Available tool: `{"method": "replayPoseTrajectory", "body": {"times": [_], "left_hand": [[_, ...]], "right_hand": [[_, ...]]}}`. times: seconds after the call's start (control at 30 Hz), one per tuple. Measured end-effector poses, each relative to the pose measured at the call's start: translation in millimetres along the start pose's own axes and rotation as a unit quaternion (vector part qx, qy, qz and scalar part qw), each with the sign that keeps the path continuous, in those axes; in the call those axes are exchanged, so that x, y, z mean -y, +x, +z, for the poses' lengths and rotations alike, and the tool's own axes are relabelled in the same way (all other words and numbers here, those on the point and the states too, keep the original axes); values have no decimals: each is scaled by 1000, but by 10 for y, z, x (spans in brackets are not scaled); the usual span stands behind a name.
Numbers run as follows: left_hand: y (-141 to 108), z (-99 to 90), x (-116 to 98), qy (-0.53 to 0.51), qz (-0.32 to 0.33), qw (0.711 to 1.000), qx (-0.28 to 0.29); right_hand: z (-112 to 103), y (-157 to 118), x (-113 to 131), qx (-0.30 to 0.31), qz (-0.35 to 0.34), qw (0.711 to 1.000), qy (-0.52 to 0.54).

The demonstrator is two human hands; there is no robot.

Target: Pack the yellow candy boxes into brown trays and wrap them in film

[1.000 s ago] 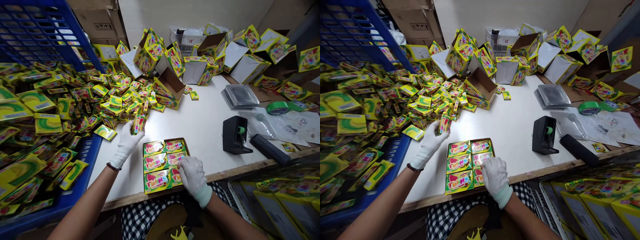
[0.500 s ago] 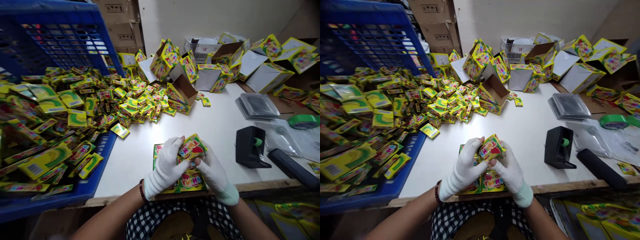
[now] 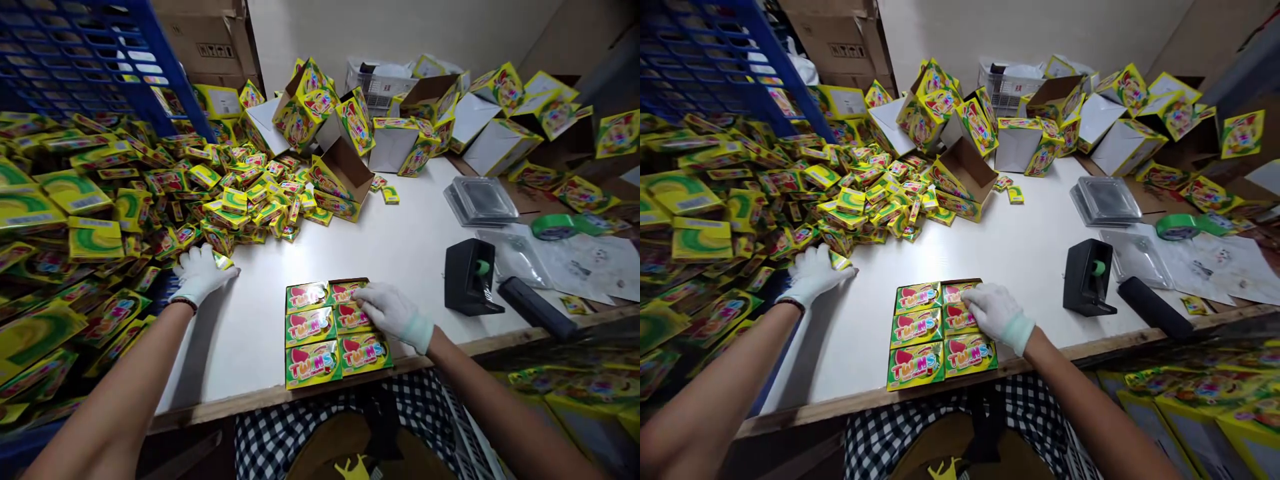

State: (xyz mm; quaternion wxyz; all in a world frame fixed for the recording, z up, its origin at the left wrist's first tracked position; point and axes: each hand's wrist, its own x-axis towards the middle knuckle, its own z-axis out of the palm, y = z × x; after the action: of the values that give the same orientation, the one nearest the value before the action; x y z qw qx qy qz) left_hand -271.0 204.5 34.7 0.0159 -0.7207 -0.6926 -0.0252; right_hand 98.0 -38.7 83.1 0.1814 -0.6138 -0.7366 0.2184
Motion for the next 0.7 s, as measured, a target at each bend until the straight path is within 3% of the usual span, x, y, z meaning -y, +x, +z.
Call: {"method": "replayPoseTrajectory", "body": {"times": [0.07, 0.17, 0.27, 0.4, 0.43, 0.5, 0.57, 0.63, 0.7], "left_hand": [[40, 67, 123, 21, 10, 1000, 17], [3, 20, 111, 13, 16, 1000, 20], [-115, -129, -32, -94, -25, 995, -12], [-477, -403, -391, -273, -57, 959, -57], [-608, -475, -526, -333, -43, 941, -45], [-896, -611, -846, -555, -11, 831, 17], [-1179, -717, -1188, -666, 19, 743, 62], [-1409, -780, -1485, -702, 49, 702, 110], [-1549, -803, -1693, -707, 77, 688, 147]], "right_hand": [[172, -12, 114, -32, 12, 999, -41], [363, -37, 246, -103, 37, 991, -82], [442, -59, 264, -115, 44, 987, -100], [415, -78, 231, -146, 26, 988, -53], [391, -72, 236, -169, 19, 985, -26], [315, -32, 273, -218, 9, 974, 58], [202, 48, 332, -236, 17, 954, 183], [60, 152, 378, -207, 32, 933, 294], [-86, 246, 378, -163, 43, 928, 333]]}}
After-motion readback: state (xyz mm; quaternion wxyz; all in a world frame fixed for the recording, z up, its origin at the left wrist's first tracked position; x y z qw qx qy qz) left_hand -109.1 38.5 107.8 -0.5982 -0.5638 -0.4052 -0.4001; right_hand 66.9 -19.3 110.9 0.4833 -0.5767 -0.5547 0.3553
